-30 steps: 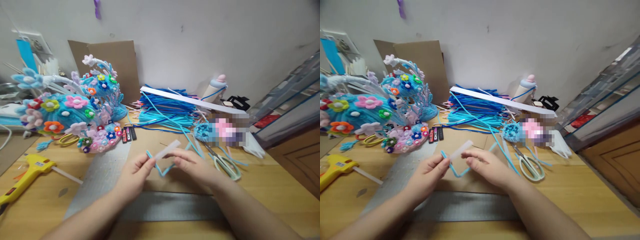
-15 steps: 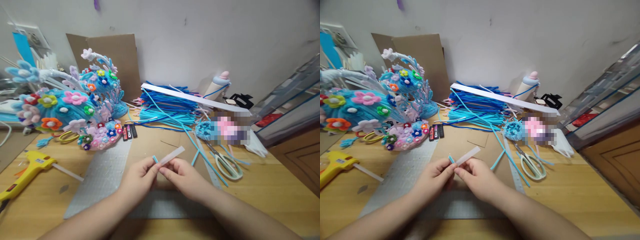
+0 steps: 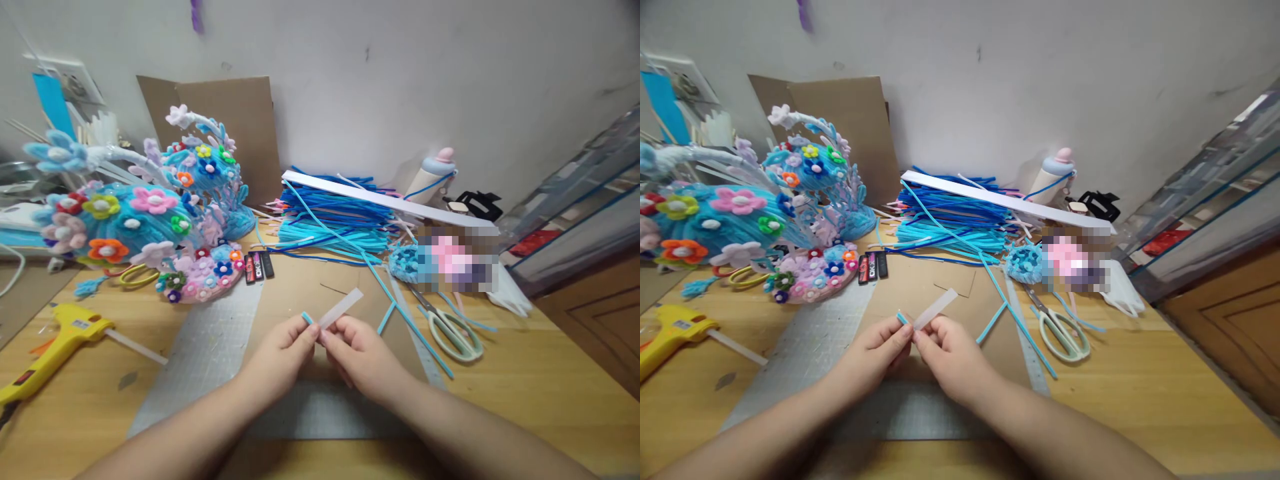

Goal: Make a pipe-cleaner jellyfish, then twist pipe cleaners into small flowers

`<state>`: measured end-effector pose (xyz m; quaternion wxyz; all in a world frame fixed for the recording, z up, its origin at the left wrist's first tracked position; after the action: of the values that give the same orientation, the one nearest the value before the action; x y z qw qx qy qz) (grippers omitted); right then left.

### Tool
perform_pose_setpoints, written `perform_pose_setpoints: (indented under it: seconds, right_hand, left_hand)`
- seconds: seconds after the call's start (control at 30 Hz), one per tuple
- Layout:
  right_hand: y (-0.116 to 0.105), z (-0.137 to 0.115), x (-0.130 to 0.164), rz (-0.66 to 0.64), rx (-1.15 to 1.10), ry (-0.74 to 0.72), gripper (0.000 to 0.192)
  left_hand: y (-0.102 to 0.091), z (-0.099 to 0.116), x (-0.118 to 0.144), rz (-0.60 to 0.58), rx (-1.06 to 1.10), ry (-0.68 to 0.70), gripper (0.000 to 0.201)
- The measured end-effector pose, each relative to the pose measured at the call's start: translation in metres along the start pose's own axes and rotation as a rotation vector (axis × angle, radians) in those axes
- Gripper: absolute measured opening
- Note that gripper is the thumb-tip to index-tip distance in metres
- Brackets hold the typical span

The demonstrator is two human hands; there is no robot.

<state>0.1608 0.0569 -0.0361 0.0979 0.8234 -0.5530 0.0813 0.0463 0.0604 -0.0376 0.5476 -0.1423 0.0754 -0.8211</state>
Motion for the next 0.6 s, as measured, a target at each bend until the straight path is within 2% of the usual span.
perform_pose_setpoints:
  seconds: [0.43,0.5,0.6]
  right_hand:
    - [0.001,0.005,0.001,0.049,-0.072,0.005,0.031]
    - [0.0,0.002,0.0,-0.007,-0.098,0.027,0.033]
    - [-0.003,-0.002,-0.001,-0.242,-0.193,0.144,0.036]
  left_hand:
    - [-0.005,0.001,-0.002,0.06,-0.001,-0.018,0.037]
    - [-0.008,0.004,-0.002,0.057,0.036,-0.031,0.04]
    - [-0.014,0.007,0.0,0.025,0.13,-0.061,0.043]
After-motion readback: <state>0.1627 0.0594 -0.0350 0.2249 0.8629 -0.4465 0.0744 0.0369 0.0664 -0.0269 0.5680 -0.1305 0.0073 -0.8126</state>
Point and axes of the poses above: each hand's wrist, its own x-axis away from the middle knuckle, its own y-axis out of the palm, z = x × y, the point moved 5 cm from there along -x, towards the middle knuckle, and after that the axes turned 10 degrees about -x, right-handed, at the moved point
